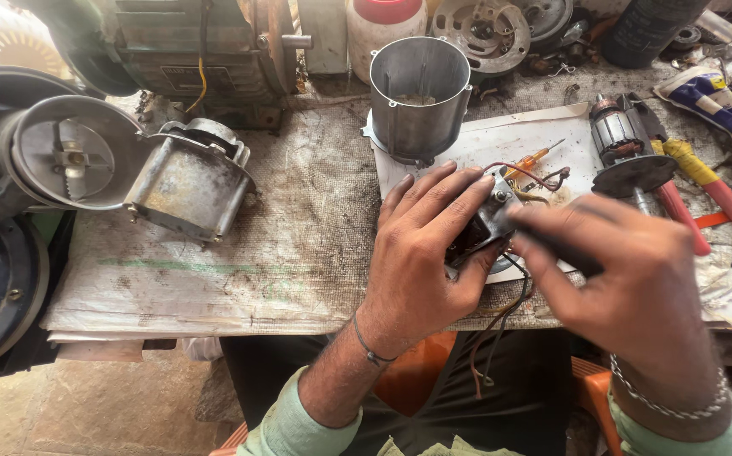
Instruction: The person holds a small disassembled electric motor component on a cluttered workbench and repeatedly rubs and scrapes its surfaces with a black abrasive block, repositioning the part to work different sides, then sets the block down and reaches for pliers.
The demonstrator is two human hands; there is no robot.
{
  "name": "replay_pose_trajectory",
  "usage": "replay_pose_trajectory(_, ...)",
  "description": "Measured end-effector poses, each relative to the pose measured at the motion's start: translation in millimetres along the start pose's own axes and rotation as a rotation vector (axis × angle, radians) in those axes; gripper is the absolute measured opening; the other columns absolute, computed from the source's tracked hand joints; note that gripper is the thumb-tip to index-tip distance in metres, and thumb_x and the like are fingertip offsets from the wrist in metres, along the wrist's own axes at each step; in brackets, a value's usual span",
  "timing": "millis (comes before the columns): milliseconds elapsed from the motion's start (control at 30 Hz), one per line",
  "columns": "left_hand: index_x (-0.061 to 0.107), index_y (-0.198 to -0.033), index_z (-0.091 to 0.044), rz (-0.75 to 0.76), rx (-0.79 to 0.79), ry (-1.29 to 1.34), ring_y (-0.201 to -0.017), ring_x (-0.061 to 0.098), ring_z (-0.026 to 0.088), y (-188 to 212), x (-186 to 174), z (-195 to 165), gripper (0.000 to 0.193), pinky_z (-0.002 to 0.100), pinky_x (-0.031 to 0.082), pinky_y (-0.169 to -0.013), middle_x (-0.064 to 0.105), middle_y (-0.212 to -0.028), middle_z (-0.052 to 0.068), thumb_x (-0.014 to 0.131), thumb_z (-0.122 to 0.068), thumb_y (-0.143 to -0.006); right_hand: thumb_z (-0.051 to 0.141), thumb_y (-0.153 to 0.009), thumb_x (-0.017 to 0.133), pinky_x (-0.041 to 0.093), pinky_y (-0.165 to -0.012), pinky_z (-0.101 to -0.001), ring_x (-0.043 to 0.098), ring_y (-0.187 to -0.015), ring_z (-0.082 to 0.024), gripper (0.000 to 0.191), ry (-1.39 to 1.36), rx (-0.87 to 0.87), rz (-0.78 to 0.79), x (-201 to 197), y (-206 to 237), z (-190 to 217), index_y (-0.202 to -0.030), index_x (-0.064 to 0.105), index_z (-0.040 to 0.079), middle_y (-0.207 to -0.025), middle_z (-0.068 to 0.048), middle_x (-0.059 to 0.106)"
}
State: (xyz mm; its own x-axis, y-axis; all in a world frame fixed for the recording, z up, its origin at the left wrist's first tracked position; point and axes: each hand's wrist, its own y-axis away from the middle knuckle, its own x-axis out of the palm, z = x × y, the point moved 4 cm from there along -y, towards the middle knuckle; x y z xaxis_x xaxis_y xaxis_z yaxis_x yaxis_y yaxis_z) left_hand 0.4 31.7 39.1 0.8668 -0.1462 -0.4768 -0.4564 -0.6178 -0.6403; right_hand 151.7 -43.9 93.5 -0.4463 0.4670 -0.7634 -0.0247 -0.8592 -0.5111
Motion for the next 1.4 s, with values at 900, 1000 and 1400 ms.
replay_pose_trajectory(900, 0.064, -0.135, -0.005, -0.031, -0.014, 0.020, -0.142, 0.052, 0.039, 0, 0, -2, 0.060, 0.051, 0.039, -0.122, 0.060, -0.137, 0.017, 0.082, -0.016, -0.080, 0.010, -0.083, 0.080, 0.051, -0.056, -0.0263, 0.072, -0.067, -0.015, 0.029, -0.053, 0.130, 0.015, -1, -7, 0, -0.112, 0.077, 0.009, -0.086, -0.008, 0.074)
replay_pose_trajectory(1000, 0.064, -0.135, -0.007, -0.029, -0.033, 0.022, -0.134, 0.055, 0.035, 0, -1, -1, 0.058, 0.049, 0.042, -0.118, 0.058, -0.133, 0.015, 0.085, -0.021, -0.082, 0.007, -0.083, 0.080, 0.052, -0.063, -0.0294, 0.071, -0.075, -0.020, 0.027, 0.074, -0.070, -0.062, -2, -4, 6, -0.110, 0.076, 0.005, -0.092, -0.013, 0.073)
replay_pose_trajectory(1400, 0.056, -0.143, -0.004, -0.040, -0.012, 0.023, -0.141, 0.053, 0.034, 2, -1, 0, 0.064, 0.049, 0.038, -0.122, 0.060, -0.142, 0.013, 0.082, -0.014, -0.085, 0.007, -0.084, 0.080, 0.049, -0.057, -0.0293, 0.068, -0.065, -0.017, 0.027, 0.014, 0.086, 0.038, -1, -4, -9, -0.110, 0.079, 0.006, -0.083, -0.010, 0.073)
